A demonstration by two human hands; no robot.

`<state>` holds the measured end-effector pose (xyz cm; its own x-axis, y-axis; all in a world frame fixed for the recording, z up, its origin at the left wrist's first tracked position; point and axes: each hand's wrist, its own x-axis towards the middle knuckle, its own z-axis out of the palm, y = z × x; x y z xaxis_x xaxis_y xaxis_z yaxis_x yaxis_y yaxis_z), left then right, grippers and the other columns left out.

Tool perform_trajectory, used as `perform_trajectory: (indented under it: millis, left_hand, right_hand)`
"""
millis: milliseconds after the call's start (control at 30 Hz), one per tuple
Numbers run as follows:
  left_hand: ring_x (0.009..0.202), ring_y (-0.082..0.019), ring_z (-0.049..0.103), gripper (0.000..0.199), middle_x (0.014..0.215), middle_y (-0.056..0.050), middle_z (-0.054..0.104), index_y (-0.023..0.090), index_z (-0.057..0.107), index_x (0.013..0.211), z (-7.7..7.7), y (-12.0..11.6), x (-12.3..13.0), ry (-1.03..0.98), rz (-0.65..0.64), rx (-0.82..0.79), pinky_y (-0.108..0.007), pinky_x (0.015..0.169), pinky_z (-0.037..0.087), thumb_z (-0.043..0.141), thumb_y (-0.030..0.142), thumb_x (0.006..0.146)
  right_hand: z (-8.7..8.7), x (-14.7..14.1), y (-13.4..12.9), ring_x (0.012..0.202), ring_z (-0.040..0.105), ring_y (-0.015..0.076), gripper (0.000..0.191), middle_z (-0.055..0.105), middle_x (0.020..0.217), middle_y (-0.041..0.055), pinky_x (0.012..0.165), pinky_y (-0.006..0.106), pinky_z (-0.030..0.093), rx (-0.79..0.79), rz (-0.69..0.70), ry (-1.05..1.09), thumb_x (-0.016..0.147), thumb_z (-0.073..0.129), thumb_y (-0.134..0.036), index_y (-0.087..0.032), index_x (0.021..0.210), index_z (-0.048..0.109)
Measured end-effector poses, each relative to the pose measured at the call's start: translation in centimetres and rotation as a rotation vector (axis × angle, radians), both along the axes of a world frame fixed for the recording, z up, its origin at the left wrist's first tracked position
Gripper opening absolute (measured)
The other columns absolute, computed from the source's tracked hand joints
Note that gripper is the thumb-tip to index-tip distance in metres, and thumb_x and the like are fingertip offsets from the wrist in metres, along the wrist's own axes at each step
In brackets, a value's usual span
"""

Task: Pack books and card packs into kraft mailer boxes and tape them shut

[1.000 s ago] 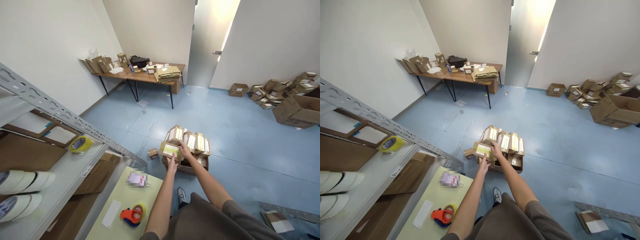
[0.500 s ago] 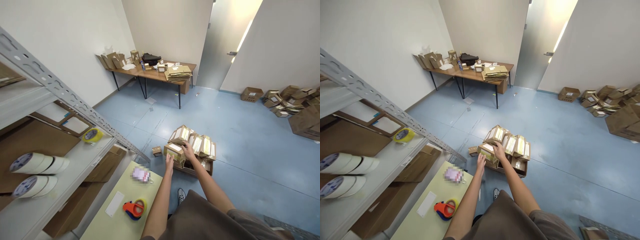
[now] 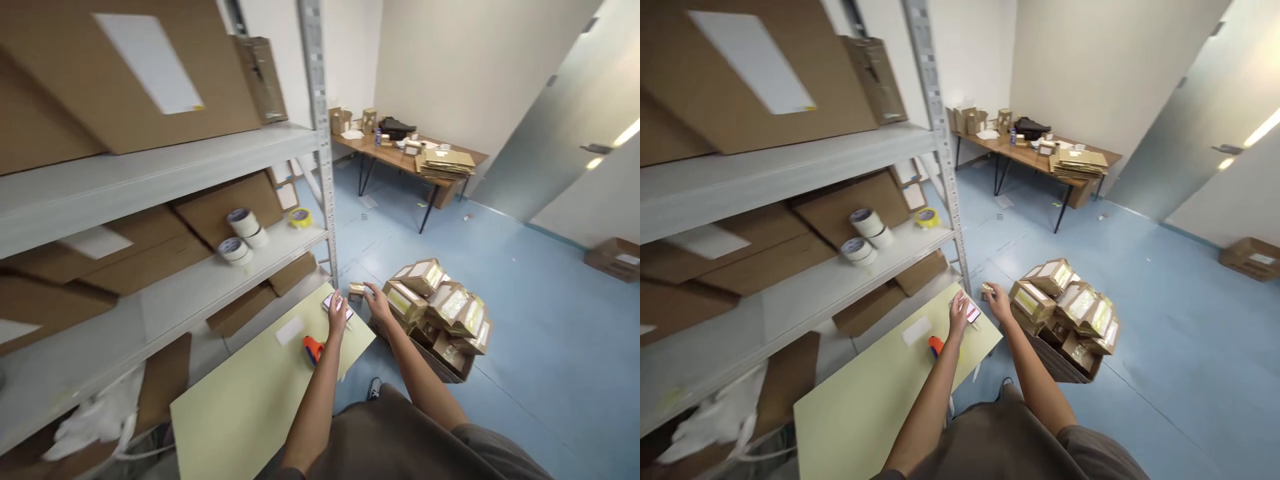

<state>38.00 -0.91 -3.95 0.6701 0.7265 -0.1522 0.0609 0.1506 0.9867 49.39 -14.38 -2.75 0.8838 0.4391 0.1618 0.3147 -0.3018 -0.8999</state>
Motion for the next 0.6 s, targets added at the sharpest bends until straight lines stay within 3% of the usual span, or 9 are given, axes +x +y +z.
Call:
perform_trajectory:
  millis: [133,267,433,600]
  left_hand:
    - [0.146,-0.029,0.053,0.058,0.155,-0.016,0.058,0.023,0.059,0.147,2.1,6.1,-8.3,-0.021,0.095,0.138,-0.043,0.117,0.047,0.066,0.052,0.097]
    - [0.149,-0.028,0.050,0.054,0.161,-0.013,0.053,0.026,0.058,0.148,3.0,11.3,-16.7,-0.031,0.189,0.202,-0.043,0.118,0.047,0.062,0.051,0.100]
    - [0.149,-0.028,0.050,0.052,0.161,-0.012,0.053,0.027,0.058,0.148,1.8,15.7,-25.7,-0.005,0.300,0.235,-0.045,0.118,0.047,0.061,0.048,0.100]
    - [0.149,-0.028,0.051,0.051,0.160,-0.011,0.055,0.028,0.060,0.146,0.0,16.9,-31.1,0.082,0.347,0.216,-0.046,0.121,0.045,0.062,0.048,0.099]
  right_hand:
    - [0.5,-6.1,6.4,0.129,0.066,0.0306,0.041,0.072,0.137,0.0126,0.108,0.051,0.054,-0.015,0.141,-0.022,0.097,0.056,-0.042,-0.024,0.132,0.070]
    - [1.1,-13.0,11.7,0.132,0.064,0.0310,0.042,0.071,0.139,0.0132,0.109,0.053,0.053,-0.021,0.251,-0.061,0.099,0.055,-0.043,-0.025,0.133,0.069]
    - [1.7,-20.7,16.2,0.137,0.060,0.0302,0.042,0.066,0.147,0.0126,0.114,0.053,0.050,-0.043,0.367,-0.107,0.102,0.052,-0.041,-0.026,0.139,0.067]
    - [1.5,-24.2,17.2,0.139,0.058,0.0296,0.044,0.066,0.147,0.0119,0.119,0.053,0.046,-0.123,0.429,-0.164,0.100,0.053,-0.034,-0.026,0.141,0.066]
